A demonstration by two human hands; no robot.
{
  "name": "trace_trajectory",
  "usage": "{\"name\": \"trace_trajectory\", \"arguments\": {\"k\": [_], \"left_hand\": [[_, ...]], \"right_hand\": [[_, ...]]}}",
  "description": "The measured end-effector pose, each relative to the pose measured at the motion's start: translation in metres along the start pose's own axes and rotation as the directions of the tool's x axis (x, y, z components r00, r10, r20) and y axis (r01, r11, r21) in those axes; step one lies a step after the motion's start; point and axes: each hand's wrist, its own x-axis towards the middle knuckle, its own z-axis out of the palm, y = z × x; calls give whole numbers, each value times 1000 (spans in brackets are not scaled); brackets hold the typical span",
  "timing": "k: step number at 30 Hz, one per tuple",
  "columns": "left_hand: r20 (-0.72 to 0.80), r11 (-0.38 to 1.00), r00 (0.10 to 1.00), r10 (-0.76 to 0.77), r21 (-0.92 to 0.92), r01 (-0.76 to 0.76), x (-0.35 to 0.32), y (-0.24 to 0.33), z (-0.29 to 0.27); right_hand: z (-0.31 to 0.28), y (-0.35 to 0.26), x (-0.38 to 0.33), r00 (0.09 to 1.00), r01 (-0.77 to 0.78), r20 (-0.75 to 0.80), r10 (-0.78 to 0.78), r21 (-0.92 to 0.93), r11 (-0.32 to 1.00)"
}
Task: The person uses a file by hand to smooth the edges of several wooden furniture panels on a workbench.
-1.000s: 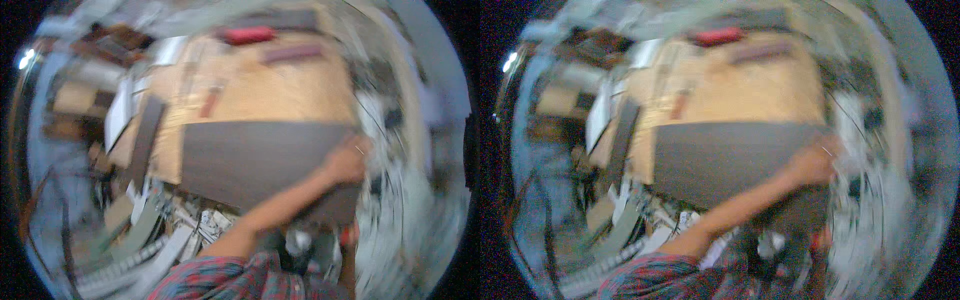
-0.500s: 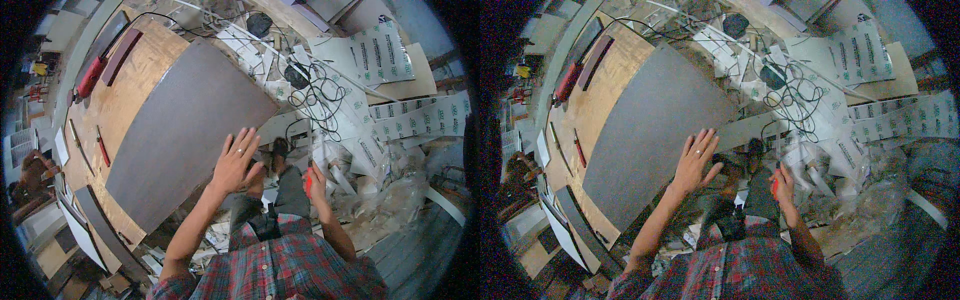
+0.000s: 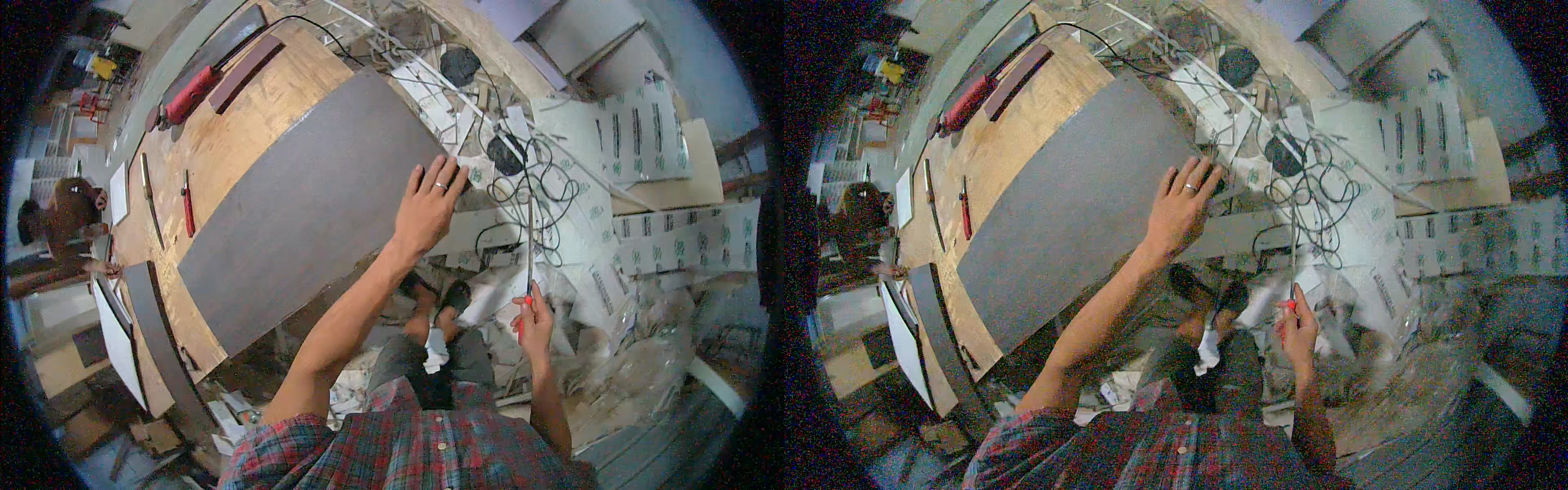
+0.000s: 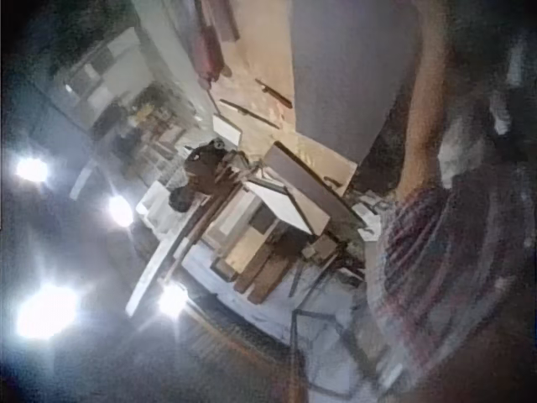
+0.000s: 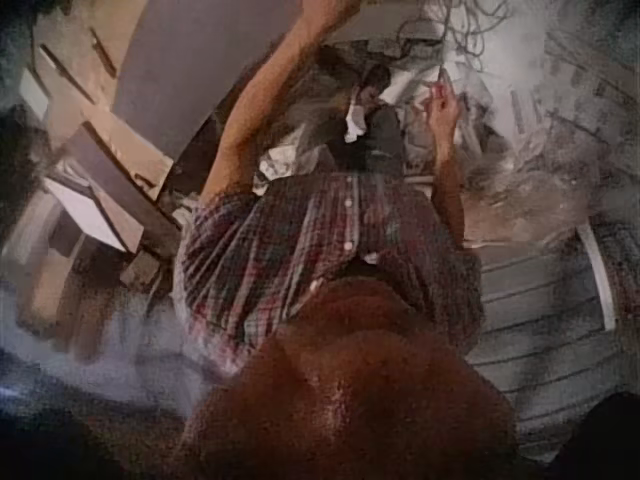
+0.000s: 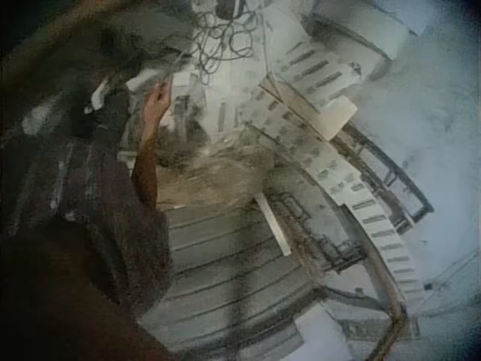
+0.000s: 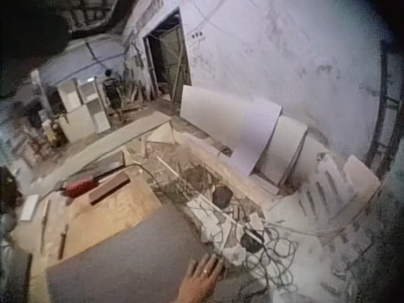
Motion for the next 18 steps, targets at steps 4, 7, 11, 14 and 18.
{"name": "trace_trajectory", "arguments": {"k": [4, 7, 11, 14, 18], "left_hand": [[3, 999, 1000, -14, -32, 14, -1, -1, -2], [37, 1000, 999, -13, -27, 14, 3, 1, -4], [-15, 954, 992, -129, -276, 120, -2, -17, -18], [-30, 918, 933, -358, -196, 346, -15, -62, -27], [-142, 720, 711, -689, -28, 693, -34, -126, -46]], "right_hand": [[-8, -35, 23, 999, 40, 33, -36, -135, 990], [-8, -38, 49, 989, 129, 83, -123, -72, 989], [-2, -55, 87, 986, 132, 105, -129, -21, 991], [-11, -59, 118, 951, 266, 193, -242, -114, 957], [-3, -67, 162, 958, 133, 249, -144, 62, 989]]}}
